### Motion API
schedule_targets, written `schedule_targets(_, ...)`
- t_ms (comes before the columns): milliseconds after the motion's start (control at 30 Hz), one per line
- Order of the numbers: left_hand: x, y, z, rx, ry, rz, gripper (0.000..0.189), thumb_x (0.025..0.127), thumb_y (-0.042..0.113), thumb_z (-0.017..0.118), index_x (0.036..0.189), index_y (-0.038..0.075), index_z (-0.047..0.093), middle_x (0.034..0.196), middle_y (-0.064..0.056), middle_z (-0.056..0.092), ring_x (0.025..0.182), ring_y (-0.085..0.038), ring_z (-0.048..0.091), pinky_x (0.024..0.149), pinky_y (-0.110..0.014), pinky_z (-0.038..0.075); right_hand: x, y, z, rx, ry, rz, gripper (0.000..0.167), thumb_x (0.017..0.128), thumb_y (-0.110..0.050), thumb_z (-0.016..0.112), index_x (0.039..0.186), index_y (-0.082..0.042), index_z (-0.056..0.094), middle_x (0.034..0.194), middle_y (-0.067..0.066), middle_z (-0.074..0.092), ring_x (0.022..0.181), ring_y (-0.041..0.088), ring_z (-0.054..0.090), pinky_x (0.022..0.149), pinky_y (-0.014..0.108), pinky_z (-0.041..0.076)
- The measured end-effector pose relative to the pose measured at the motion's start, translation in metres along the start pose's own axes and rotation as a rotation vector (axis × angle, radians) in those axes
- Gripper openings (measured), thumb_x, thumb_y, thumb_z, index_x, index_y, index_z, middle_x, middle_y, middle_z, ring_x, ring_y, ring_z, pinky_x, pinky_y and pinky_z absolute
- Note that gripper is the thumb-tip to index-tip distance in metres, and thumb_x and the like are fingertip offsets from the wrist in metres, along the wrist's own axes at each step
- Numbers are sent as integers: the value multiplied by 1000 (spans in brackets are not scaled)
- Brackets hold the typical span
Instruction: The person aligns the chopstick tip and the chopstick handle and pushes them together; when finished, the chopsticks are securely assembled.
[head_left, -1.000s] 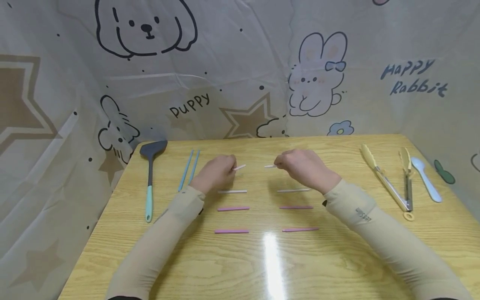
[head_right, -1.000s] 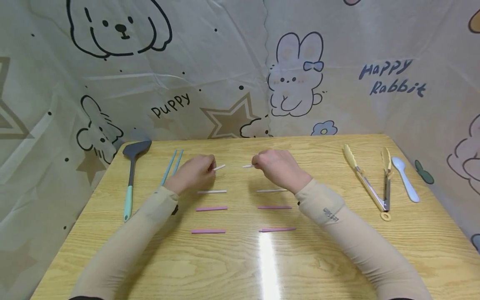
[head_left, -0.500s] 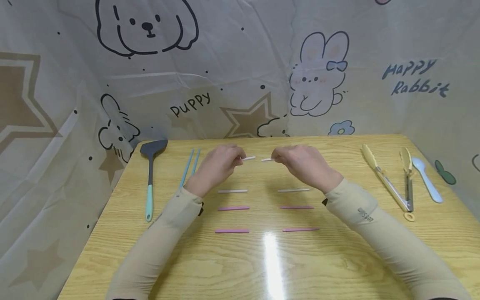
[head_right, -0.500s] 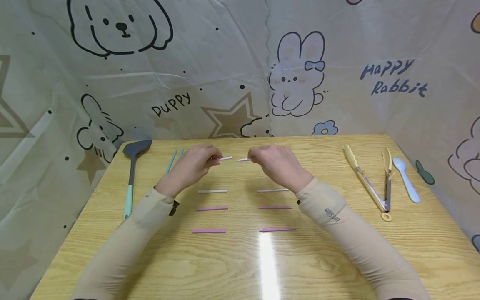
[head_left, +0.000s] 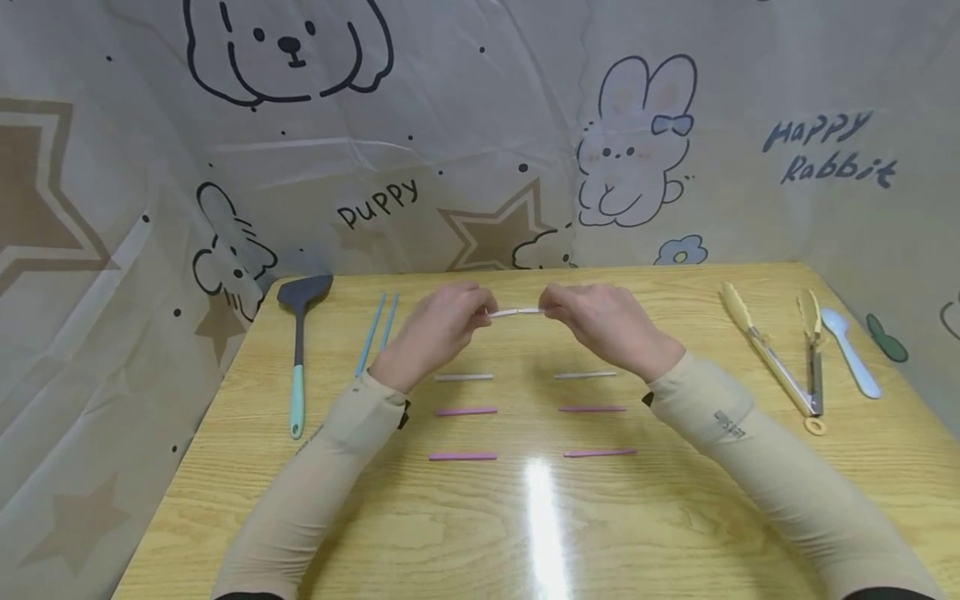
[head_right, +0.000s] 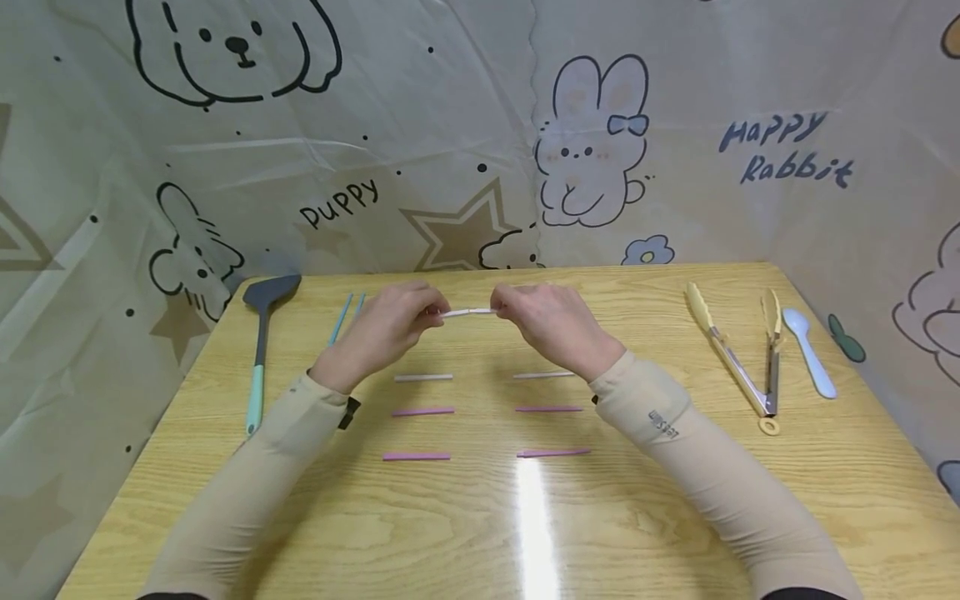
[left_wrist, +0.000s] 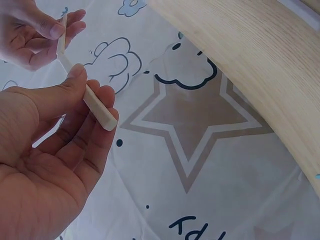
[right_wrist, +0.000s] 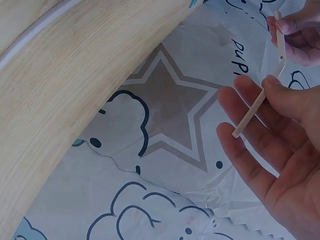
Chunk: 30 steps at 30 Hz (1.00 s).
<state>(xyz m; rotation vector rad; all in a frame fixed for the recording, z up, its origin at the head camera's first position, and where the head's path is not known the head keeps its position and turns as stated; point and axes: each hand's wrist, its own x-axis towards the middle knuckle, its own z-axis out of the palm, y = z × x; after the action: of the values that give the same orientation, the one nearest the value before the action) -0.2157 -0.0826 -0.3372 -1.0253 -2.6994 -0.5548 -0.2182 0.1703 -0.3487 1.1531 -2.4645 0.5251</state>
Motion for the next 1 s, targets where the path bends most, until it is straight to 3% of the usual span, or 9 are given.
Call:
schedule_targets(300, -1, 3, -1, -1, 7, 18, 9, 91, 3, 70, 100, 4, 72, 94, -4, 66, 83, -16, 62, 72, -28, 52, -1, 1, 1, -17, -7, 2, 9, 92, -7, 69, 98, -11, 64, 85, -1, 72, 56, 11, 56, 49, 33, 49)
schedule_targets(600, -1, 4, 3, 57, 0, 36, 11, 90, -1, 70, 101, 2, 73, 98, -6, 67, 88, -19, 65, 77, -27, 53, -2, -2, 3, 0, 1, -12, 10, 90, -6, 72, 98, -9, 68, 89, 1, 73, 64, 15, 65, 57, 32, 54)
schedule_targets(1000, -2, 4, 6, 116, 56, 69, 10, 91, -2, 69, 99, 2, 73, 94, -5, 66, 86, -20, 65, 76, -27, 53, 1, -5, 3, -37, 3, -20, 4, 93, -8, 69, 96, -9, 68, 82, 0, 70, 58, 13, 58, 51, 32, 51)
